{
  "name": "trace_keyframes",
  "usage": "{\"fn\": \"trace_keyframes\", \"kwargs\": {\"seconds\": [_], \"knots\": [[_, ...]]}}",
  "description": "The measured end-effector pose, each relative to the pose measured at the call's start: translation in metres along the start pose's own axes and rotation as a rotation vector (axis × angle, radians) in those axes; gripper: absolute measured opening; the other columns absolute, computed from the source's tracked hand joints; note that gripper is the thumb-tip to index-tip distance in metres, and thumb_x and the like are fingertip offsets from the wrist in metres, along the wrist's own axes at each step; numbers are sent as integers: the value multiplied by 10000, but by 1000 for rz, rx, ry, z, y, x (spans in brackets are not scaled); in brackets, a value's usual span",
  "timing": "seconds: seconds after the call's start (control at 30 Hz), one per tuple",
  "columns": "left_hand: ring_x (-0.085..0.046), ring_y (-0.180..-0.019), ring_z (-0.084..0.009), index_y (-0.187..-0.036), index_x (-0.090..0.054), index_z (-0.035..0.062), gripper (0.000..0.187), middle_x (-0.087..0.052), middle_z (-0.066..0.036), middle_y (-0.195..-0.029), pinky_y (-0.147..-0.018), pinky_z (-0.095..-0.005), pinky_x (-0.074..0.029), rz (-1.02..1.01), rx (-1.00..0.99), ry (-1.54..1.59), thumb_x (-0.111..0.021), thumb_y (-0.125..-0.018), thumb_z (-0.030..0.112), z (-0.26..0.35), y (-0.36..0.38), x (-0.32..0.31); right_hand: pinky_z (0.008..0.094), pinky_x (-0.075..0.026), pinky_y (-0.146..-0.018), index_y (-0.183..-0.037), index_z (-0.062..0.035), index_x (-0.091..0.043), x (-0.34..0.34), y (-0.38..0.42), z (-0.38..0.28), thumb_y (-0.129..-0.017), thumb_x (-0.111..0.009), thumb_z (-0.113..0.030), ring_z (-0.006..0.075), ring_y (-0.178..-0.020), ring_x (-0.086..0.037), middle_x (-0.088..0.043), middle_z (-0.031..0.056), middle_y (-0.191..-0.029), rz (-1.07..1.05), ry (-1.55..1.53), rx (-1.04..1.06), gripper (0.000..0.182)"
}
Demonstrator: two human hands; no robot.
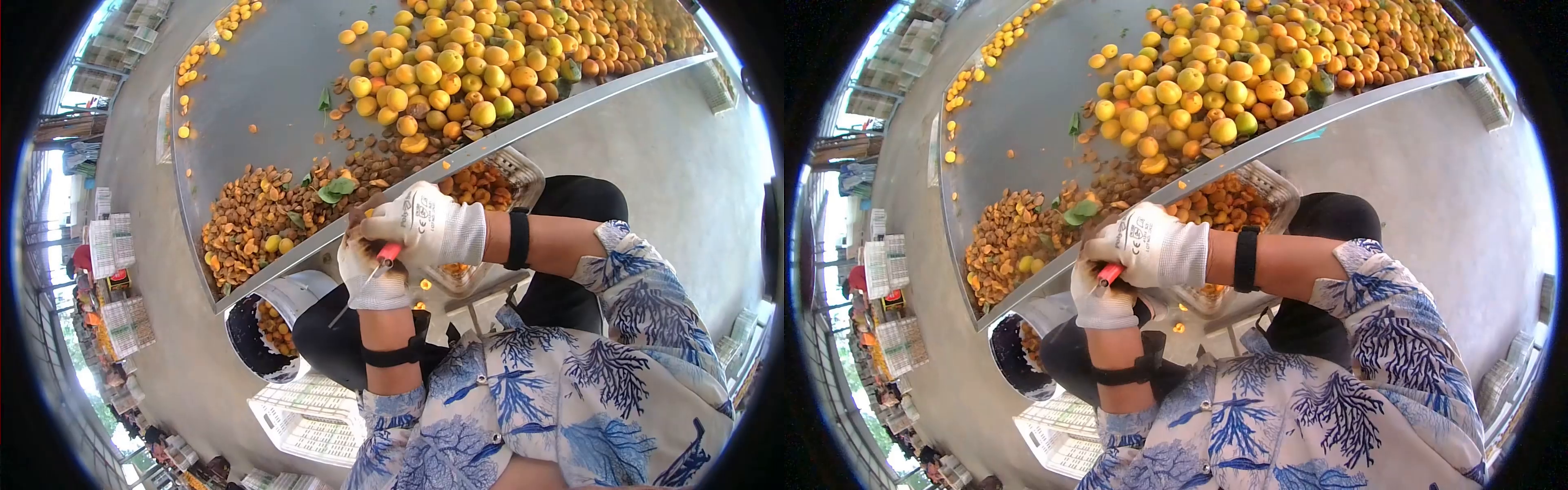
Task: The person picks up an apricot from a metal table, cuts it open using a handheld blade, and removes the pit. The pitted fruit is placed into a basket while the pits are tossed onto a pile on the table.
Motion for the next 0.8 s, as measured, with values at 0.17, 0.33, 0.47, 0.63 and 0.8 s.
{"fn": "trace_keyframes", "kwargs": {"seconds": [0.17, 0.33, 0.47, 0.63, 0.8], "knots": [[-685, -842, -266, -1093, -609, 4, 238, -664, -115, -922, -748, -413, -594, 41, 72, 56, -578, -976, 210, 6, 7, -3, 436, -517, -641, -1019, -98, -591, -3, -5, -4, -726, -720, -250, 327, -821, -663, -638, 84, -919, -145, 104, 69, 354], [-683, -717, -247, -1039, -608, 22, 272, -656, -111, -877, -632, -380, -594, -18, 116, -2, -530, -1011, 282, 16, 7, -13, 386, -527, -654, -996, -80, -600, -5, -11, -1, -695, -743, -137, 304, -779, -662, -640, 91, -842, -29, -41, 64, 338], [-557, -486, -174, -964, -632, 88, 182, -627, -35, -754, -402, -298, -445, 382, 224, 15, -551, -959, 250, 16, -4, 7, 313, -537, -688, -895, -28, -630, -1, -22, 5, -693, -775, -28, 186, -752, -673, -667, 83, -795, 191, -494, -331, 248], [-501, -484, -117, -1044, -683, 70, 208, -669, -69, -761, -420, -241, -361, 102, 116, -136, -557, -915, 173, 19, 9, -12, 279, -536, -759, -944, -20, -697, 16, -40, 41, -747, -847, -152, 108, -802, -644, -696, 35, -885, 375, -986, -796, 280], [-521, -544, -135, -1148, -643, -53, 342, -688, -138, -836, -495, -249, -396, -148, 174, -524, -520, -1000, 230, 3, 17, -27, 424, -542, -786, -1073, -83, -682, 62, -60, 49, -791, -723, -277, 354, -896, -684, -709, 168, -918, 195, 157, -540, 345]]}}
Point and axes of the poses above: each hand's wrist, its own y-axis away from the middle knuckle, its own x-axis out of the back of the hand, z = x × y, the point moved 3 cm from there along -y, towards the middle knuckle
